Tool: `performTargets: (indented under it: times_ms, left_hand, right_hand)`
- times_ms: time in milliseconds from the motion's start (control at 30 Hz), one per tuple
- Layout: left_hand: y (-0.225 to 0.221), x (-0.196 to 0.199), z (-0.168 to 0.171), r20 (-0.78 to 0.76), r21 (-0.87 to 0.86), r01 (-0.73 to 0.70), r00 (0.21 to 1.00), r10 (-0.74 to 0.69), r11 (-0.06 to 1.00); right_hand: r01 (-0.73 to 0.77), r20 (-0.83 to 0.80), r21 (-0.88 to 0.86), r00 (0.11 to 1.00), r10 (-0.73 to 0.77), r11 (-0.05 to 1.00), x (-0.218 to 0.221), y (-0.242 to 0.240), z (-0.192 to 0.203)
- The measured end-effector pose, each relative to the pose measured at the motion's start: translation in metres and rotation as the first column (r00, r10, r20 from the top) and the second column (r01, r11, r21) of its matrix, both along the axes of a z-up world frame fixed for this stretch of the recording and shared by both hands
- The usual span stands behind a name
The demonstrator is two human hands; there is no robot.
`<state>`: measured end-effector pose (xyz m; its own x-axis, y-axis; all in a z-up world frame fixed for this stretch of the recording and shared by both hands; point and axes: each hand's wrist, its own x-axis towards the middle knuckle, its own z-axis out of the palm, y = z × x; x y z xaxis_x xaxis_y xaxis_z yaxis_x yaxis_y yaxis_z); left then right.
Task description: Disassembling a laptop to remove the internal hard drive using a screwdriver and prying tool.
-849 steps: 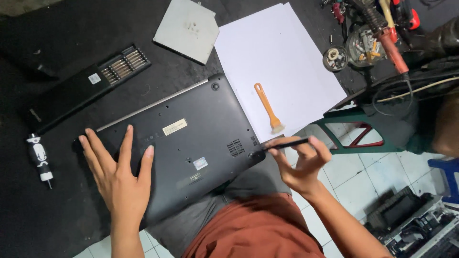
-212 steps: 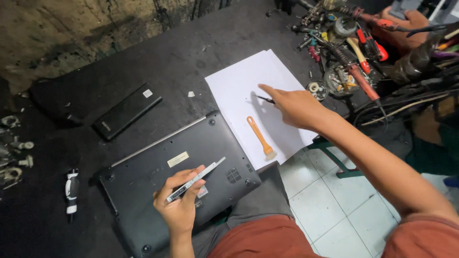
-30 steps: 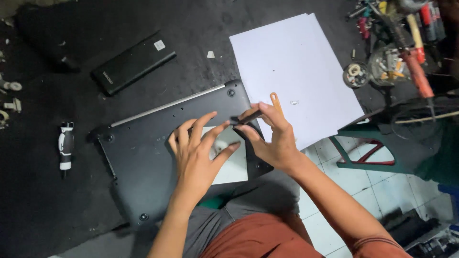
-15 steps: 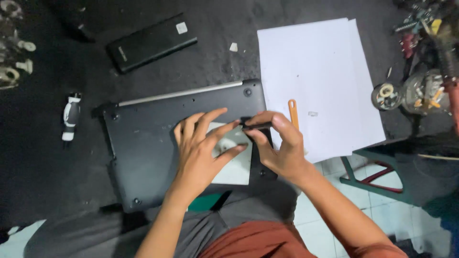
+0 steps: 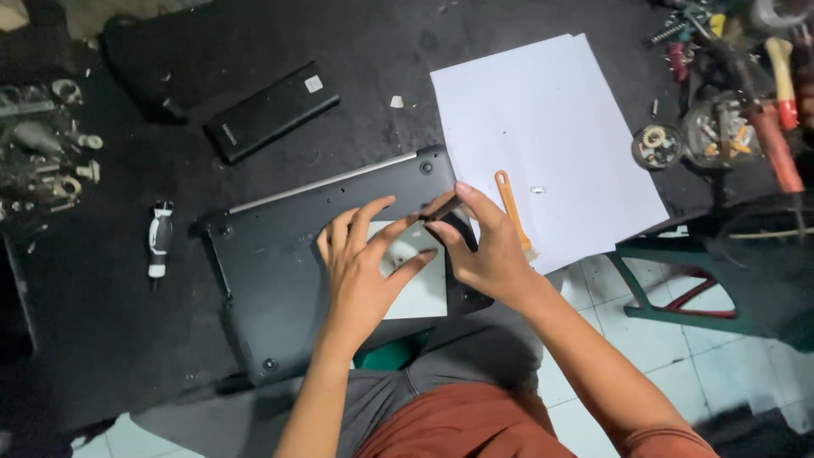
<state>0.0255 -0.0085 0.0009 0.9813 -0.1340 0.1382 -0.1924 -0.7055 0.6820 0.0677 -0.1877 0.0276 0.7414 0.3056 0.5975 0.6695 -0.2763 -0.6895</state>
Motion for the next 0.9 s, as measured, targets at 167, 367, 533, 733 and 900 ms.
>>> performTargets:
  times_ms: [167,367,533,733,900]
  left_hand:
    - [0.000,-0.001,-0.005,0.011,0.021,-0.012,1.000,0.012,1.000]
    - [0.000,-0.001,-0.007,0.019,0.028,-0.021,1.000,0.021,0.999]
    - [0.000,0.000,-0.003,0.004,0.018,-0.023,1.000,0.023,1.000]
    - [0.001,-0.003,-0.011,0.032,0.040,-0.026,0.999,0.025,0.999]
    - [0.000,-0.001,-0.006,0.032,0.025,-0.019,0.999,0.018,0.999]
  right_hand:
    - [0.097,0.075,-0.022,0.993,-0.095,0.995,-0.001,0.000,-0.010]
    - [0.160,0.083,-0.003,0.984,-0.159,0.987,-0.002,0.003,-0.044]
    - [0.209,0.015,-0.020,0.978,-0.209,0.978,-0.010,0.010,-0.033]
    - [0.201,0.031,0.018,0.979,-0.201,0.979,-0.013,0.005,-0.046]
    - [0.169,0.081,-0.012,0.983,-0.167,0.986,-0.008,0.007,-0.012]
